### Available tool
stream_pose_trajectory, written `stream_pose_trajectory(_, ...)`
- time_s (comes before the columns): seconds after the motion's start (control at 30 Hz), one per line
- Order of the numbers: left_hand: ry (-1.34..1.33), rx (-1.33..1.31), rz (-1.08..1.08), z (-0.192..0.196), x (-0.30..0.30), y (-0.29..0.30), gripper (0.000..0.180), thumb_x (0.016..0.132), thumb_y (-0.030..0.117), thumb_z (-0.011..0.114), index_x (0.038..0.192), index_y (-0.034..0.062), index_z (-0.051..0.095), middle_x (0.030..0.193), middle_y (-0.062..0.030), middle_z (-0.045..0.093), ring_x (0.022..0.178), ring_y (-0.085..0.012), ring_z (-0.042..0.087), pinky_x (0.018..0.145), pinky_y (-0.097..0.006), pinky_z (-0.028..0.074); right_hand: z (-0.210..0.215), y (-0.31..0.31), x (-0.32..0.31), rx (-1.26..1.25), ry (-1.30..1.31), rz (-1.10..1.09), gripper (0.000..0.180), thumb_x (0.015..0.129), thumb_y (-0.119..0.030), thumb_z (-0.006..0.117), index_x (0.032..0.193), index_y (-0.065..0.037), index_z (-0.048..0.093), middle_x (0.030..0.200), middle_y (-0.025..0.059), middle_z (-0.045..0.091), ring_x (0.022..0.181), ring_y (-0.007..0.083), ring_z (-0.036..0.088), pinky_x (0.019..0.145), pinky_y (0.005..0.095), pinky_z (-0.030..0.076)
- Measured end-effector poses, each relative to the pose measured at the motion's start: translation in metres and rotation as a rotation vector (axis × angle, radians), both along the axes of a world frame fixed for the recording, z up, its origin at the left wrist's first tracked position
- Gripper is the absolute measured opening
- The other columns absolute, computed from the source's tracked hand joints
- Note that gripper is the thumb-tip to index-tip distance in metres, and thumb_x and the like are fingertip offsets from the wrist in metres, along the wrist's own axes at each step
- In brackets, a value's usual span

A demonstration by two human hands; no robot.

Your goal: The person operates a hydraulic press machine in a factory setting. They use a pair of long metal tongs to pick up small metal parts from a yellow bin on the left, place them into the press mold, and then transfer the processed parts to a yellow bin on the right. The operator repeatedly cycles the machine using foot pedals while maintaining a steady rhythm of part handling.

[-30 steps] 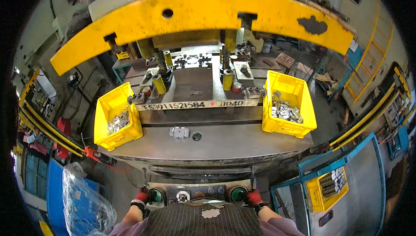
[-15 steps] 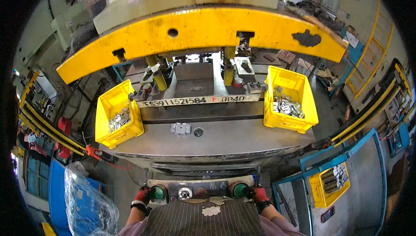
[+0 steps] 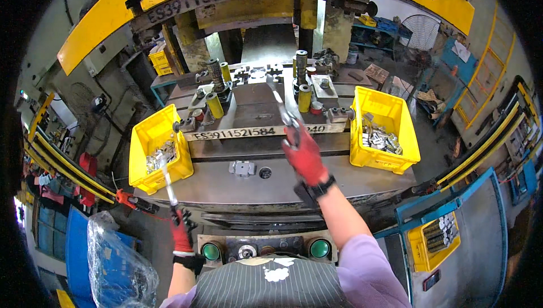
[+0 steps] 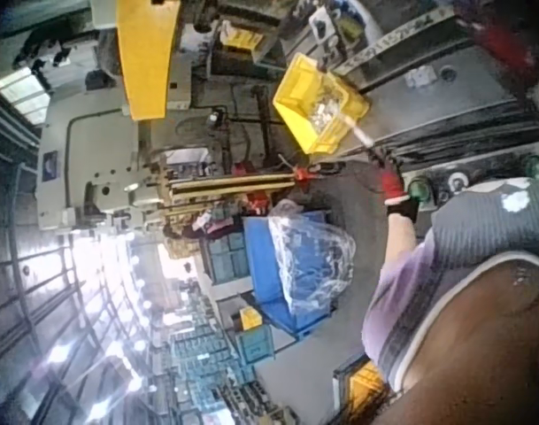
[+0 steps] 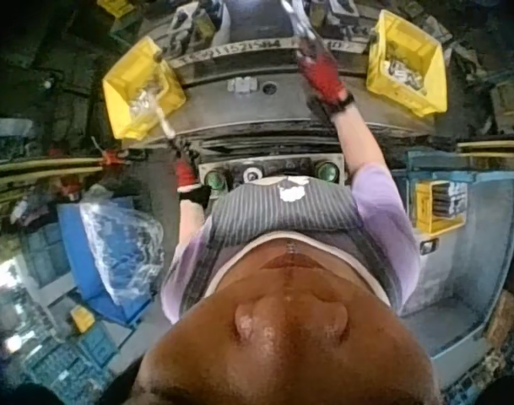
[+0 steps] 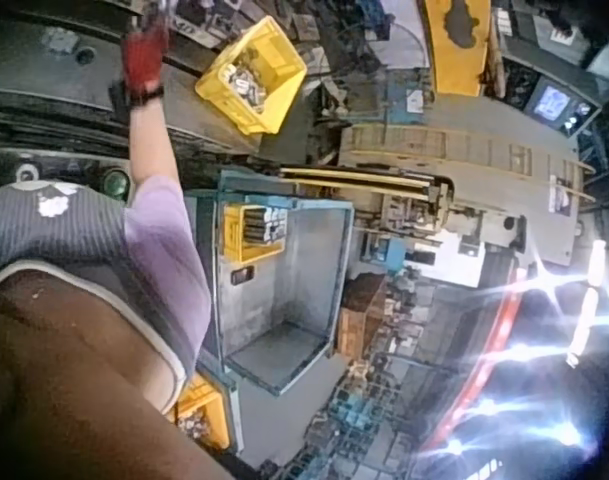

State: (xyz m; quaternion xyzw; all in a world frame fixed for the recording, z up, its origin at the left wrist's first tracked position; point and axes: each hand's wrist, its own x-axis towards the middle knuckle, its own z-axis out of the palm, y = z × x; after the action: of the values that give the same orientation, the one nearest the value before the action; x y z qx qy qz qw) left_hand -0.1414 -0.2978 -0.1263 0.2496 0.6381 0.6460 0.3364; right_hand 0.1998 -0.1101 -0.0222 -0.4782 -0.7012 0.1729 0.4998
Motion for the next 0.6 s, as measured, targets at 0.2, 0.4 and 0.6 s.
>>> stream_pose_trajectory(0.2, 0.080, 0.174, -0.408, -0.011, 0.022, 0.047, 0.026, 0.086, 0.016, 0.053, 0.111, 0.0089, 0.049, 0.073, 0.0019, 0.051, 0.055, -0.0044, 0.045, 0.046, -0.020, 0.040, 0.046, 0.094, -0.053, -0.232, -0.181, -0.056, 0.038, 0.071, -0.021, 0.057, 0.104, -0.004, 0.047, 0.087, 0.0164, 0.059, 0.081, 0.0354, 0.056, 0.067, 0.0420, 0.044)
stream_pose_trajectory(0.4, 0.344, 0.266, -0.634, 0.052, 0.046, 0.144, 0.035, 0.086, 0.017, 0.053, 0.117, 0.0026, 0.046, 0.098, -0.0033, 0.056, 0.088, -0.0099, 0.049, 0.075, -0.025, 0.038, 0.019, 0.110, -0.033, -0.150, 0.686, 0.339, 0.027, 0.077, -0.010, 0.062, 0.102, -0.005, 0.054, 0.085, -0.0019, 0.058, 0.075, 0.0057, 0.051, 0.063, 0.0199, 0.040)
stream_pose_trajectory(0.6, 0.560, 0.289, -0.645, 0.090, 0.069, 0.288, 0.028, 0.081, 0.017, 0.058, 0.104, 0.0016, 0.054, 0.086, -0.0042, 0.060, 0.078, -0.0110, 0.054, 0.073, -0.026, 0.042, 0.014, 0.042, -0.027, -0.209, 0.809, 0.256, 0.028, 0.081, -0.015, 0.060, 0.107, -0.009, 0.055, 0.084, -0.0046, 0.056, 0.063, 0.0023, 0.048, 0.049, 0.0176, 0.037)
